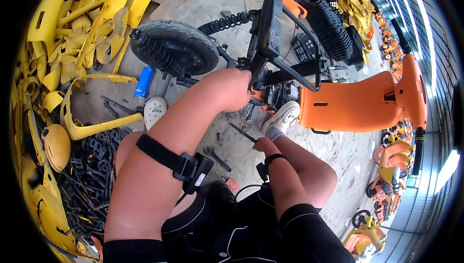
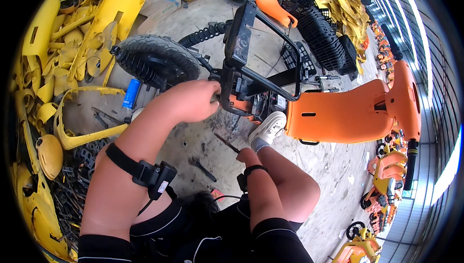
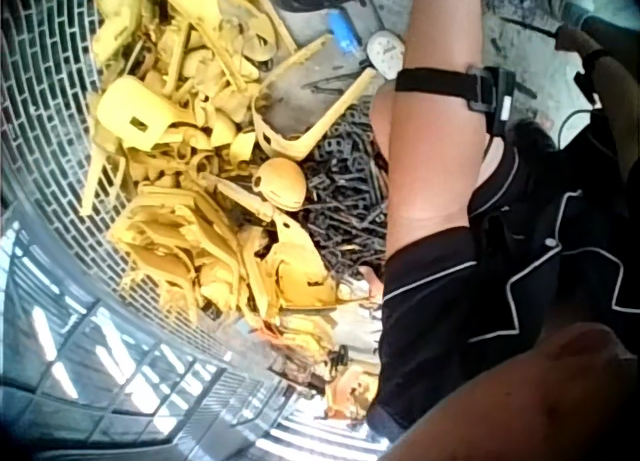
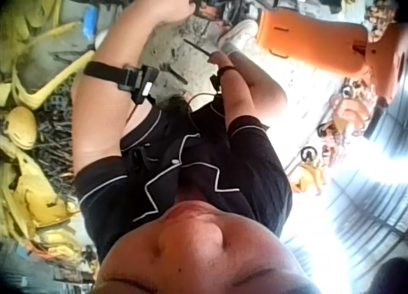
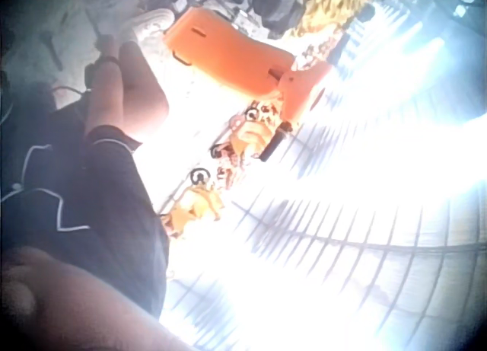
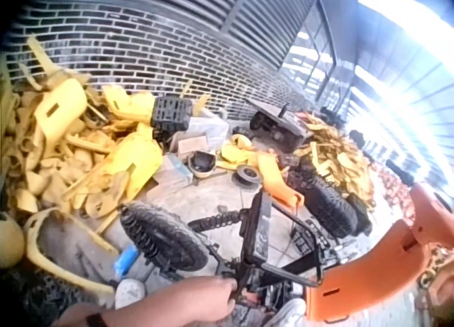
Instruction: The person is assembling an orange electric scooter in a workshop. They use a T-handle wrench to tighten bolts on the rear wheel axle and the central frame, securing the rear suspension and frame components.
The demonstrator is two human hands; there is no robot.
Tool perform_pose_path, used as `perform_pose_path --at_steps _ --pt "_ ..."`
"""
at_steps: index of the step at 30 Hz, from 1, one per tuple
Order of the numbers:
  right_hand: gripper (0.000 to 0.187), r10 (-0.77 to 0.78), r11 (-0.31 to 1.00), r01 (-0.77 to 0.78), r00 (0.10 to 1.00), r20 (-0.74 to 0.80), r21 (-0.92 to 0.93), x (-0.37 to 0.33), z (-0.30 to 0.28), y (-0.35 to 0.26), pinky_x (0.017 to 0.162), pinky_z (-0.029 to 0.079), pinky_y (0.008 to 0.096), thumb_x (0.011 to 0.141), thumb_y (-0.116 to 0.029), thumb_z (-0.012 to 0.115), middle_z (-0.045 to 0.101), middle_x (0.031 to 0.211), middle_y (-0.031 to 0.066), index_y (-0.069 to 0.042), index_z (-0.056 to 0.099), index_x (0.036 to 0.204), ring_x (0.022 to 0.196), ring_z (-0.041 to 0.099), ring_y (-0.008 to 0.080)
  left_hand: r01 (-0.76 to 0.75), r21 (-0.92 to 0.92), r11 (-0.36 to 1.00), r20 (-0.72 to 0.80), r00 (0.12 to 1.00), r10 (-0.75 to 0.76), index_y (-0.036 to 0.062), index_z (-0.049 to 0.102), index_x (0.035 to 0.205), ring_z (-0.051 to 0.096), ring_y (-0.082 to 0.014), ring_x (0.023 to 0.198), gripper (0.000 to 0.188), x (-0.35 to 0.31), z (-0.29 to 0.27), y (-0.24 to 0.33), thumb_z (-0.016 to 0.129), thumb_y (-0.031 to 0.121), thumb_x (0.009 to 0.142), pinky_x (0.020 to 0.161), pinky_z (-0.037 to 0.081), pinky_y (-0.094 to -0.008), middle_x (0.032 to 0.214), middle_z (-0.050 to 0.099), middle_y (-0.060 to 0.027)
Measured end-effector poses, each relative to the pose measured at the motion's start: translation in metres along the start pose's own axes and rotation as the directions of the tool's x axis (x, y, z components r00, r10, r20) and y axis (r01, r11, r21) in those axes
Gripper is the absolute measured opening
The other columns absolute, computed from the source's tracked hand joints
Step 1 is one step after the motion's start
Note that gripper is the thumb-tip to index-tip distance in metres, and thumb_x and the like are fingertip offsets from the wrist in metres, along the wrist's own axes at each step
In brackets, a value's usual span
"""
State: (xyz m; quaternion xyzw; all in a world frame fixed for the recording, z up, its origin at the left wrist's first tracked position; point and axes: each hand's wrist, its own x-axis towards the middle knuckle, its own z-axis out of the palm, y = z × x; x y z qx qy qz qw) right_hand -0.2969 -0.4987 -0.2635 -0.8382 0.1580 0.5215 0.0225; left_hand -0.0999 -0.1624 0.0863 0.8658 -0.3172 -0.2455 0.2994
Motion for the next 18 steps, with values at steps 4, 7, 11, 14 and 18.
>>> perform_pose_path --at_steps 4,7,11,14,18 --pt "0.030 0.139 0.990 -0.127 0.953 -0.270 0.061 -0.037 0.002 -0.009 0.095 0.052 0.0472 0.088 -0.020 0.057 0.070 0.119 0.0169 -0.008 0.075 0.109 0.113 0.065 0.0368 0.039 0.027 0.999 0.028 0.999 -0.040 0.0042 0.064 0.119 0.062 -0.0363 0.113 0.034 -0.004 0.001 -0.003 0.056 0.021 0.091 0.096 0.050 -0.0438 0.119 0.066 -0.0199" --pt "0.030 0.104 0.993 -0.119 0.898 -0.427 -0.008 -0.075 -0.022 -0.043 0.092 0.054 0.0462 0.087 -0.019 0.058 0.071 0.115 0.0152 -0.010 0.074 0.111 0.107 0.068 0.0362 0.052 0.029 0.998 0.003 0.999 -0.052 0.0044 0.065 0.118 0.063 -0.0358 0.112 0.032 -0.001 0.004 -0.014 0.051 0.015 0.091 0.095 0.050 -0.0438 0.118 0.067 -0.0195" --pt "0.028 0.078 0.997 -0.080 0.908 -0.412 0.013 -0.093 -0.051 -0.056 0.087 0.056 0.0449 0.088 -0.016 0.057 0.072 0.112 0.0158 -0.009 0.075 0.107 0.105 0.070 0.0333 0.075 0.031 0.997 0.012 0.997 -0.075 0.0056 0.066 0.117 0.062 -0.0358 0.112 0.035 -0.004 -0.010 0.004 0.047 0.010 0.089 0.094 0.050 -0.0438 0.119 0.067 -0.0189" --pt "0.027 0.018 0.999 -0.032 0.898 -0.439 -0.025 -0.113 -0.067 -0.070 0.085 0.057 0.0446 0.088 -0.017 0.057 0.073 0.112 0.0145 -0.010 0.075 0.106 0.104 0.070 0.0323 0.124 0.106 0.987 -0.107 0.988 -0.112 0.0062 0.065 0.116 0.063 -0.0373 0.110 0.034 -0.011 -0.012 0.000 0.046 0.010 0.088 0.093 0.050 -0.0452 0.117 0.068 -0.0192" --pt "0.027 -0.011 0.995 -0.034 0.899 -0.438 -0.096 -0.161 -0.109 -0.062 0.085 0.057 0.0432 0.087 -0.017 0.057 0.073 0.112 0.0123 -0.011 0.076 0.105 0.104 0.071 0.0314 0.213 -0.075 0.974 -0.575 0.789 -0.217 0.0058 0.059 0.109 0.064 -0.0402 0.103 0.024 -0.001 -0.021 0.001 0.047 0.010 0.089 0.088 0.051 -0.0483 0.110 0.069 -0.0199"
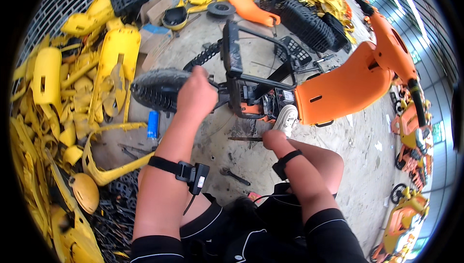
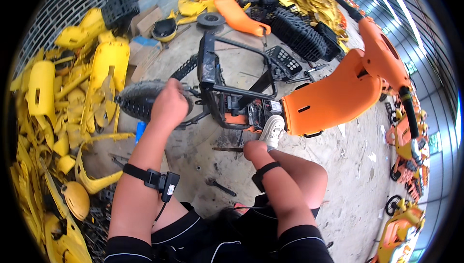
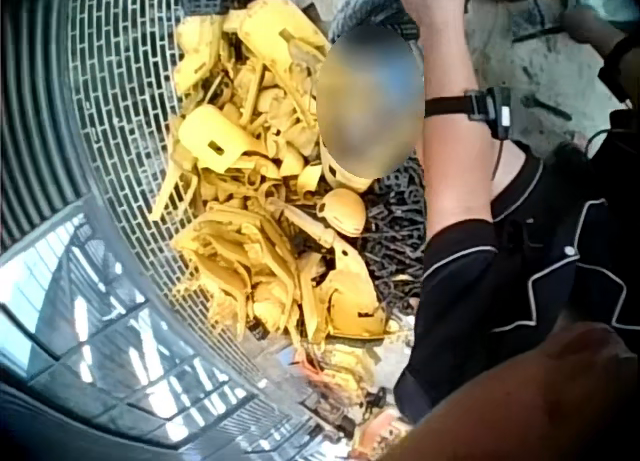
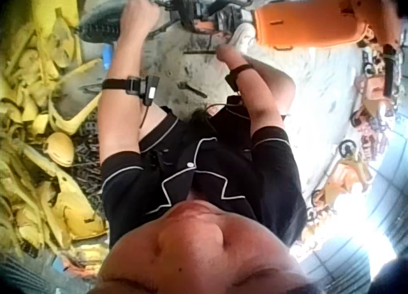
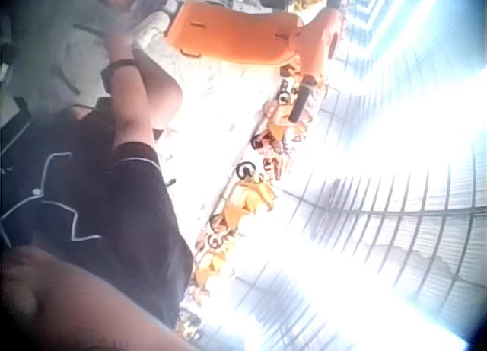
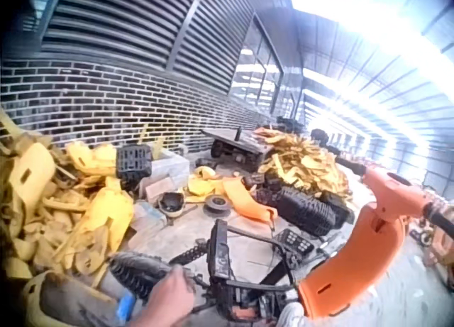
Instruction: The person is assembling an orange electric scooter in a workshop. They use a T-handle wrench to tighten bolts on the rear wheel axle and the central frame, securing the rear suspension and frame components.
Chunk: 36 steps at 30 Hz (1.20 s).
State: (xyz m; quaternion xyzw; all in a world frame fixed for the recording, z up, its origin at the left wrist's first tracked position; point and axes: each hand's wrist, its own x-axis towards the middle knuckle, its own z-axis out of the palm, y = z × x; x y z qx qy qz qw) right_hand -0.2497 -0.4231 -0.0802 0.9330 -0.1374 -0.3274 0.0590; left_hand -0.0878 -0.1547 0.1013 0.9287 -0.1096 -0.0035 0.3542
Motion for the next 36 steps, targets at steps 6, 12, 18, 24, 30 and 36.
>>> perform_pose_path --at_steps 6,12,18,24,30,36 --pt "0.019 -0.080 0.993 0.028 0.883 -0.463 -0.117 -0.102 -0.094 0.048 0.080 0.055 0.0398 0.087 -0.015 0.057 0.072 0.096 0.0031 -0.016 0.075 0.095 0.097 0.070 0.0249 -0.269 -0.244 0.932 -0.329 0.927 0.181 0.0038 0.051 0.129 0.061 -0.0316 0.112 0.044 0.016 -0.026 -0.015 0.062 0.012 0.088 0.096 0.048 -0.0427 0.121 0.062 -0.0155" --pt "0.006 0.076 0.991 0.051 0.552 -0.830 0.125 -0.216 -0.135 0.092 0.071 0.054 0.0405 0.081 -0.014 0.063 0.063 0.084 0.0045 -0.014 0.068 0.085 0.087 0.065 0.0265 -0.635 -0.204 0.745 -0.190 0.772 0.606 0.0086 0.050 0.141 0.041 -0.0369 0.137 0.061 -0.007 -0.020 0.023 0.066 0.010 0.081 0.115 0.034 -0.0439 0.144 0.051 -0.0156" --pt "0.025 0.304 0.796 0.348 0.477 -0.825 0.495 -0.244 -0.174 0.106 0.075 0.053 0.0425 0.085 -0.012 0.068 0.069 0.094 0.0135 -0.006 0.067 0.110 0.086 0.067 0.0349 -0.637 -0.169 0.752 -0.092 0.770 0.632 0.0084 0.047 0.144 0.040 -0.0372 0.138 0.067 -0.015 -0.008 0.026 0.067 0.010 0.080 0.116 0.034 -0.0443 0.148 0.048 -0.0138" --pt "0.023 0.198 -0.035 0.463 0.872 -0.448 0.885 -0.200 -0.172 0.100 0.057 0.044 0.0261 0.094 -0.009 0.063 0.064 0.085 0.0036 -0.004 0.063 0.117 0.065 0.053 0.0092 -0.629 -0.104 0.770 -0.090 0.777 0.623 0.0077 0.048 0.142 0.038 -0.0374 0.139 0.065 -0.016 0.006 0.041 0.066 0.007 0.079 0.116 0.032 -0.0446 0.148 0.047 -0.0124" --pt "0.020 -0.151 -0.480 0.000 0.985 -0.083 0.877 -0.130 -0.120 0.115 0.042 0.033 0.0231 0.091 -0.005 0.057 0.067 0.089 0.0059 -0.003 0.062 0.110 0.054 0.046 0.0074 -0.652 0.196 0.733 -0.172 0.713 0.680 0.0056 0.051 0.138 0.041 -0.0386 0.136 0.059 -0.018 0.020 0.043 0.063 0.008 0.080 0.116 0.030 -0.0477 0.143 0.051 -0.0148" --pt "0.024 -0.005 -0.631 0.182 0.971 -0.239 0.754 -0.119 -0.141 0.159 0.048 0.035 0.0218 0.092 -0.006 0.055 0.065 0.087 0.0045 -0.002 0.062 0.115 0.059 0.046 0.0069 -0.722 0.343 0.601 -0.227 0.557 0.798 0.0044 0.061 0.120 0.049 -0.0352 0.127 0.039 -0.029 0.055 0.092 0.063 0.009 0.081 0.108 0.035 -0.0479 0.127 0.061 -0.0112"
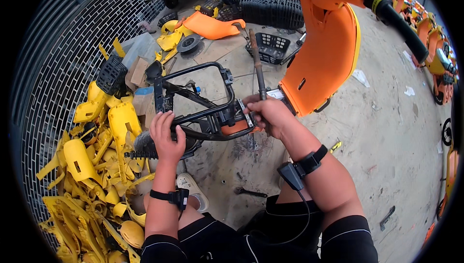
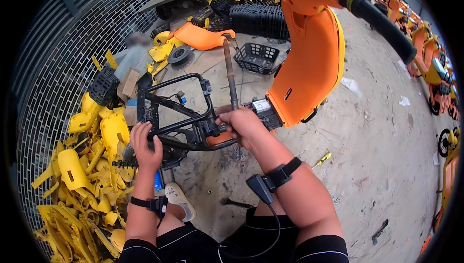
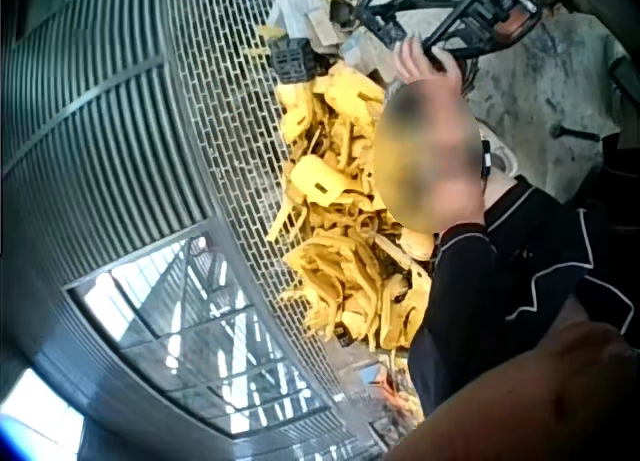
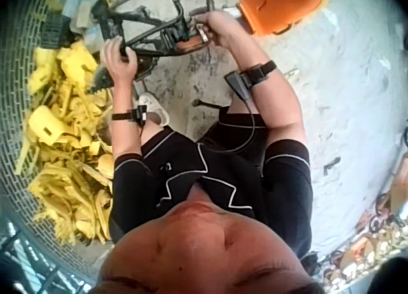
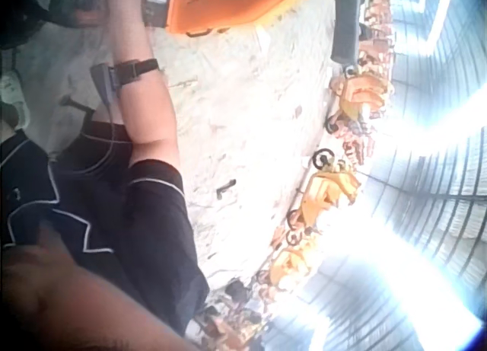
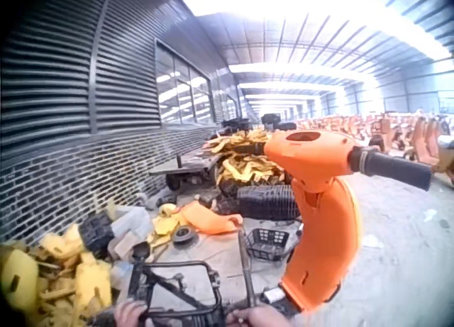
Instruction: The person is assembling an orange electric scooter in a workshop. They use a T-handle wrench to tighten bolts on the rear wheel axle and the central frame, securing the rear suspension and frame components.
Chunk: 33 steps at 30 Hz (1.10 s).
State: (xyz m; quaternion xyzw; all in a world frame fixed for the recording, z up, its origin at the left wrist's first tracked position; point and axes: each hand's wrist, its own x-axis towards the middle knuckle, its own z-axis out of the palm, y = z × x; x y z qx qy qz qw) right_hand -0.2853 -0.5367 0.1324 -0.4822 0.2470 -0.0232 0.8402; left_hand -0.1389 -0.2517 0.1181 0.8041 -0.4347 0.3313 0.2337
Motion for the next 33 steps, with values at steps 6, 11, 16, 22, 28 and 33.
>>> perform_pose_path --at_steps 6,11,16,22,28,33 --pt "0.025 0.039 0.993 -0.033 0.998 -0.056 0.109 0.007 -0.010 -0.004 0.049 0.037 0.0230 0.089 -0.004 0.054 0.064 0.083 0.0059 -0.001 0.062 0.112 0.061 0.048 0.0073 -0.230 -0.137 0.963 0.185 0.950 0.253 0.0057 0.066 0.107 0.063 -0.0316 0.103 0.029 0.031 0.003 0.074 0.068 0.007 0.077 0.094 0.045 -0.0436 0.106 0.066 -0.0097" --pt "0.024 0.125 0.981 -0.121 0.992 -0.016 0.153 0.004 -0.019 0.008 0.047 0.038 0.0244 0.089 -0.004 0.054 0.064 0.082 0.0050 0.000 0.062 0.111 0.059 0.047 0.0081 -0.234 -0.120 0.965 0.475 0.840 0.263 0.0092 0.069 0.105 0.063 -0.0260 0.099 0.028 0.040 -0.012 0.111 0.071 0.009 0.077 0.091 0.046 -0.0393 0.100 0.067 -0.0061" --pt "0.023 0.093 0.996 -0.093 0.996 -0.012 -0.002 -0.013 -0.024 0.008 0.046 0.037 0.0230 0.089 -0.004 0.054 0.064 0.082 0.0039 -0.003 0.062 0.110 0.057 0.046 0.0079 -0.298 -0.059 0.953 0.652 0.711 0.263 0.0125 0.070 0.100 0.061 -0.0218 0.098 0.023 0.055 -0.051 0.149 0.071 0.012 0.077 0.090 0.044 -0.0361 0.101 0.066 -0.0021" --pt "0.024 0.100 0.992 -0.107 0.990 -0.096 -0.069 -0.020 -0.055 0.000 0.045 0.036 0.0237 0.086 -0.004 0.057 0.064 0.083 0.0043 -0.004 0.062 0.110 0.058 0.046 0.0083 -0.456 -0.132 0.880 0.825 0.442 0.352 0.0080 0.072 0.109 0.065 -0.0280 0.087 0.038 0.099 -0.111 0.237 0.064 0.016 0.073 0.088 0.047 -0.0405 0.081 0.065 -0.0089" --pt "0.022 0.092 0.995 -0.093 0.995 -0.047 -0.036 -0.017 -0.045 0.003 0.046 0.037 0.0244 0.087 -0.004 0.057 0.065 0.084 0.0068 -0.001 0.060 0.108 0.058 0.047 0.0089 -0.523 -0.233 0.820 0.601 0.585 0.545 0.0007 0.069 0.090 0.065 -0.0358 0.083 0.019 0.092 -0.156 0.280 0.066 0.016 0.078 0.071 0.051 -0.0451 0.074 0.063 -0.0155" --pt "0.020 0.095 0.995 -0.095 0.995 -0.035 -0.005 -0.016 -0.039 0.000 0.047 0.039 0.0239 0.088 -0.004 0.056 0.065 0.086 0.0068 -0.002 0.060 0.108 0.059 0.048 0.0091 -0.638 -0.184 0.748 0.283 0.694 0.662 0.0001 0.070 0.088 0.065 -0.0311 0.080 0.018 0.076 -0.143 0.267 0.068 0.014 0.077 0.070 0.052 -0.0367 0.075 0.065 -0.0154"
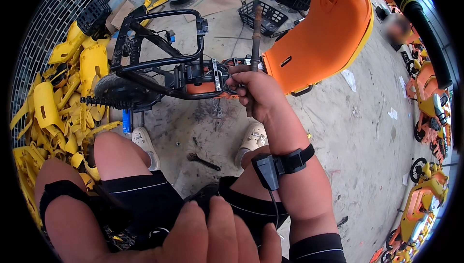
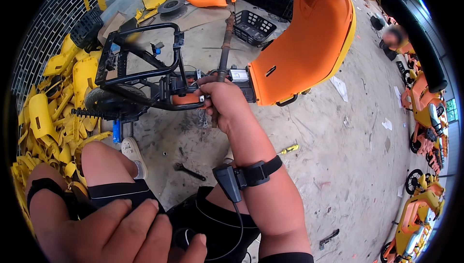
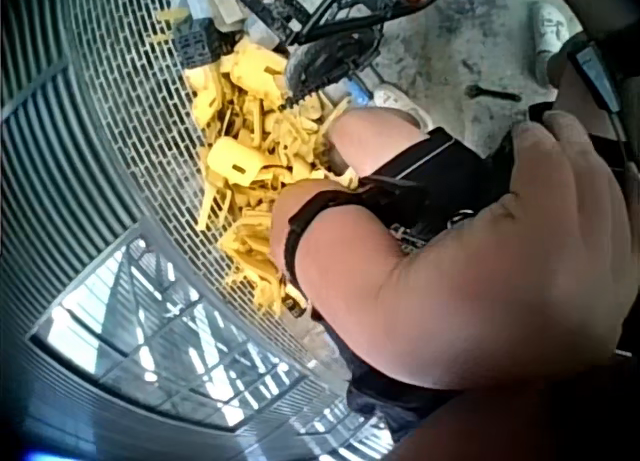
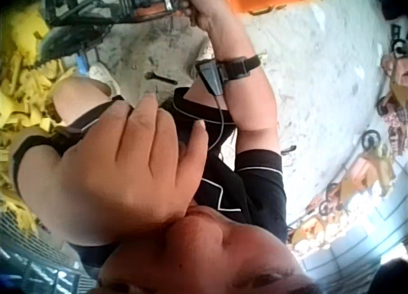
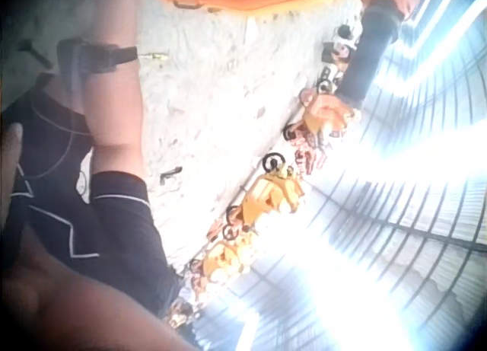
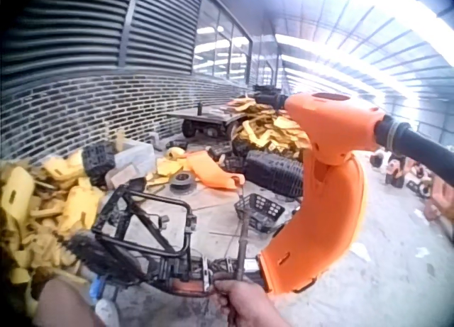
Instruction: The person is assembling an orange electric scooter in a workshop. They use a T-handle wrench to tighten bolts on the rear wheel axle and the central frame, securing the rear suspension and frame components.
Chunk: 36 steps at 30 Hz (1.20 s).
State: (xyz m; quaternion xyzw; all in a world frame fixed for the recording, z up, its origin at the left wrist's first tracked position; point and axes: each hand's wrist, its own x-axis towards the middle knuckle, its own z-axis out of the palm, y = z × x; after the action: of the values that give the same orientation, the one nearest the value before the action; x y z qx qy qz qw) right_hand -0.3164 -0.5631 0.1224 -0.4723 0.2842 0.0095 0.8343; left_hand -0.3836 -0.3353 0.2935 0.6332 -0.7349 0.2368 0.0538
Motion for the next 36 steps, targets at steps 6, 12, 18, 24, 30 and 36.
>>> perform_pose_path --at_steps 6,12,18,24,30,36 --pt "0.020 0.016 0.998 -0.015 1.000 0.005 -0.061 0.001 0.003 0.002 0.047 0.039 0.0244 0.088 -0.004 0.056 0.064 0.085 0.0058 -0.002 0.060 0.108 0.060 0.049 0.0093 -0.056 -0.219 0.974 0.114 0.990 0.083 -0.0007 0.072 0.090 0.065 -0.0270 0.072 0.020 0.000 -0.009 -0.015 0.069 0.016 0.079 0.062 0.050 -0.0309 0.072 0.065 -0.0150" --pt "0.021 0.024 0.994 -0.024 1.000 -0.001 -0.104 -0.004 0.009 0.004 0.048 0.039 0.0240 0.087 -0.004 0.057 0.065 0.086 0.0051 -0.002 0.062 0.108 0.060 0.049 0.0087 -0.182 -0.313 0.932 0.005 0.981 0.194 -0.0018 0.072 0.091 0.061 -0.0242 0.064 0.024 -0.018 0.006 -0.018 0.068 0.016 0.076 0.055 0.043 -0.0290 0.066 0.062 -0.0128" --pt "0.023 0.015 0.990 -0.012 1.000 0.020 -0.139 -0.002 0.015 0.006 0.049 0.040 0.0231 0.088 -0.005 0.056 0.065 0.085 0.0047 -0.001 0.063 0.109 0.061 0.049 0.0083 -0.180 -0.379 0.908 0.039 0.977 0.210 -0.0024 0.072 0.092 0.060 -0.0236 0.062 0.028 -0.026 -0.002 -0.025 0.066 0.018 0.074 0.053 0.041 -0.0284 0.064 0.060 -0.0112" --pt "0.022 0.020 0.979 -0.017 1.000 0.014 -0.203 -0.002 0.019 0.009 0.049 0.039 0.0235 0.089 -0.007 0.055 0.064 0.084 0.0042 -0.001 0.063 0.109 0.062 0.049 0.0086 -0.108 -0.443 0.890 -0.056 0.994 0.093 -0.0027 0.071 0.088 0.059 -0.0228 0.060 0.026 -0.037 -0.002 -0.018 0.065 0.018 0.074 0.051 0.040 -0.0274 0.062 0.059 -0.0100" --pt "0.023 0.033 0.975 -0.029 0.999 0.017 -0.220 -0.004 0.030 0.014 0.050 0.039 0.0239 0.089 -0.007 0.055 0.064 0.086 0.0046 -0.001 0.063 0.110 0.064 0.048 0.0090 -0.155 -0.474 0.867 -0.177 0.981 0.078 -0.0026 0.069 0.079 0.059 -0.0213 0.058 0.022 -0.048 -0.002 -0.021 0.064 0.018 0.076 0.048 0.040 -0.0258 0.061 0.058 -0.0095" --pt "0.025 0.028 0.974 -0.022 0.999 0.023 -0.226 -0.002 0.026 0.013 0.052 0.039 0.0241 0.089 -0.006 0.055 0.064 0.086 0.0039 -0.001 0.062 0.113 0.066 0.048 0.0087 -0.037 -0.444 0.895 -0.271 0.958 -0.094 -0.0012 0.068 0.075 0.061 -0.0206 0.056 0.020 -0.050 0.004 -0.011 0.062 0.018 0.078 0.048 0.042 -0.0241 0.059 0.059 -0.0094"
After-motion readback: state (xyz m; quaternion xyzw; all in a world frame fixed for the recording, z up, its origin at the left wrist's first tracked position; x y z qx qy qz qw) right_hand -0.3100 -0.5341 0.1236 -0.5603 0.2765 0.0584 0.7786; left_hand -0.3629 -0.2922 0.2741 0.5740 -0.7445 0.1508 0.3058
